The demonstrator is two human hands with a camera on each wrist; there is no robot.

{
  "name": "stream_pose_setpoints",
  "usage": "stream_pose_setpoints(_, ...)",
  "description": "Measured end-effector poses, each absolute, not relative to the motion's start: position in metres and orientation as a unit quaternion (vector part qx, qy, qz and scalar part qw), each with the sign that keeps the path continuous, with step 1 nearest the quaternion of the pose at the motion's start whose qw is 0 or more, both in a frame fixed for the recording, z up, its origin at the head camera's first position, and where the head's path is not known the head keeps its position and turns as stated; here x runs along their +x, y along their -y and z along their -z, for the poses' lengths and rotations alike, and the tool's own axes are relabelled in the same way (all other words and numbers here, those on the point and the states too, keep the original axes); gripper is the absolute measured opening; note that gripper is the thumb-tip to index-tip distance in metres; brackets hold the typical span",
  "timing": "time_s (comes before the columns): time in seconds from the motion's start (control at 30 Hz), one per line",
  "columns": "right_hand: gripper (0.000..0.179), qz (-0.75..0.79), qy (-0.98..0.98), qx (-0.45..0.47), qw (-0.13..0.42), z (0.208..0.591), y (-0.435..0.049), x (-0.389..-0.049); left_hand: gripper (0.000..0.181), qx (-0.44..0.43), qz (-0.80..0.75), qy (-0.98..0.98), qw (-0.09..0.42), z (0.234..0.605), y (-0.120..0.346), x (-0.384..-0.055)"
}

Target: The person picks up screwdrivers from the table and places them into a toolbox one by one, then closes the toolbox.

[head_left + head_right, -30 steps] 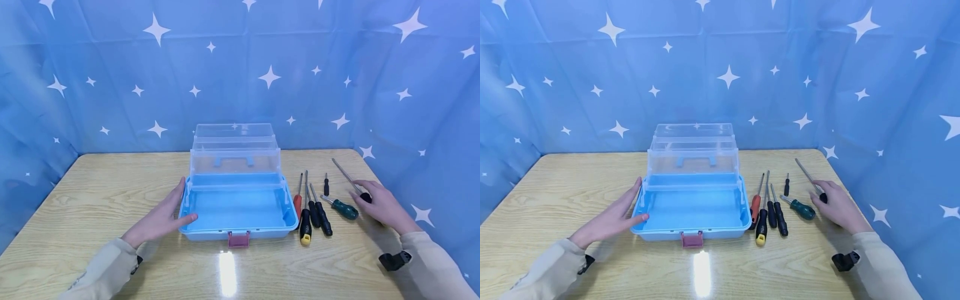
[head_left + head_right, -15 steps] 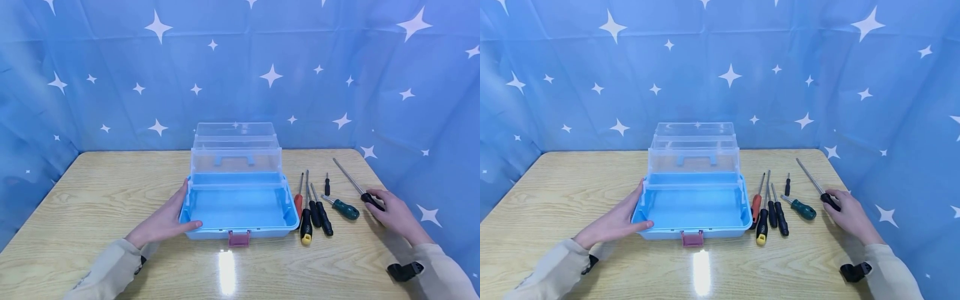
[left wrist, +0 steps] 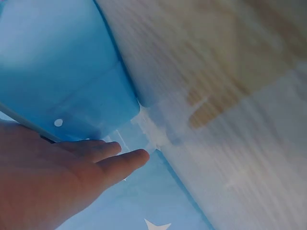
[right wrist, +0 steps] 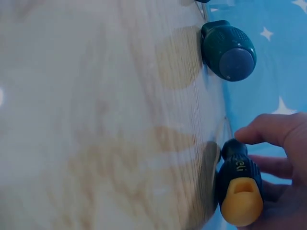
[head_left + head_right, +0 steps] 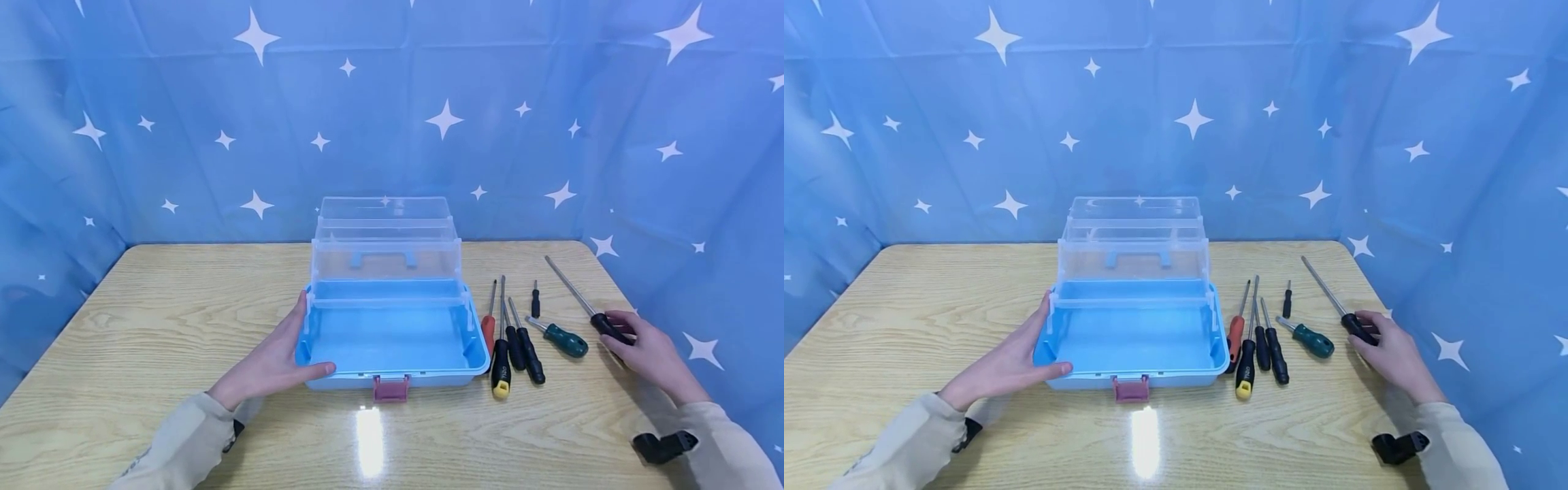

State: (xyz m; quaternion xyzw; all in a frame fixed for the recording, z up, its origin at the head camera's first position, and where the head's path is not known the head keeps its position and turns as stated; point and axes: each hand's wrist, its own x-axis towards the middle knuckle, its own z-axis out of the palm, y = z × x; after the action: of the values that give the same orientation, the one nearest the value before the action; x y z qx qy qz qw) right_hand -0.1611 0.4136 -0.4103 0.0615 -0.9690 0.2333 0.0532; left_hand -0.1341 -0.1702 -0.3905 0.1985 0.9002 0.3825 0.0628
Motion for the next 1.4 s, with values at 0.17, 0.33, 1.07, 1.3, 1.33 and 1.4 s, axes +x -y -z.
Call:
stream_pose_setpoints(0.17, 0.05, -0.244, 0.968, 0.038, 0.041, 0.4102, -0.4114, -0.1612, 0.12, 0.197, -0.404, -0.89, 0.074, 0.3908, 0.1711, -0.1353)
stream_pose_setpoints(0.33, 0.053, -0.251, 0.967, 0.017, 0.03, 0.411, -0.4104, -0.1618, 0.119, 0.198, -0.432, -0.876, 0.085, 0.3911, 0.172, -0.1366)
stream_pose_setpoints(1.07, 0.048, -0.265, 0.963, 0.01, 0.039, 0.412, -0.4114, -0.1591, 0.121, 0.201, -0.456, -0.86, 0.112, 0.39, 0.1735, -0.1381)
stream_pose_setpoints(1.3, 0.047, -0.277, 0.96, 0.008, 0.034, 0.4068, -0.4109, -0.1574, 0.12, 0.207, -0.466, -0.853, 0.11, 0.3912, 0.1742, -0.1389)
stream_pose_setpoints(1.33, 0.047, -0.276, 0.96, 0.006, 0.035, 0.406, -0.4108, -0.157, 0.12, 0.207, -0.466, -0.853, 0.11, 0.3912, 0.1746, -0.1388)
stream_pose_setpoints(1.4, 0.048, -0.28, 0.959, 0.005, 0.035, 0.4049, -0.4107, -0.1561, 0.12, 0.202, -0.462, -0.856, 0.116, 0.3906, 0.1753, -0.1381)
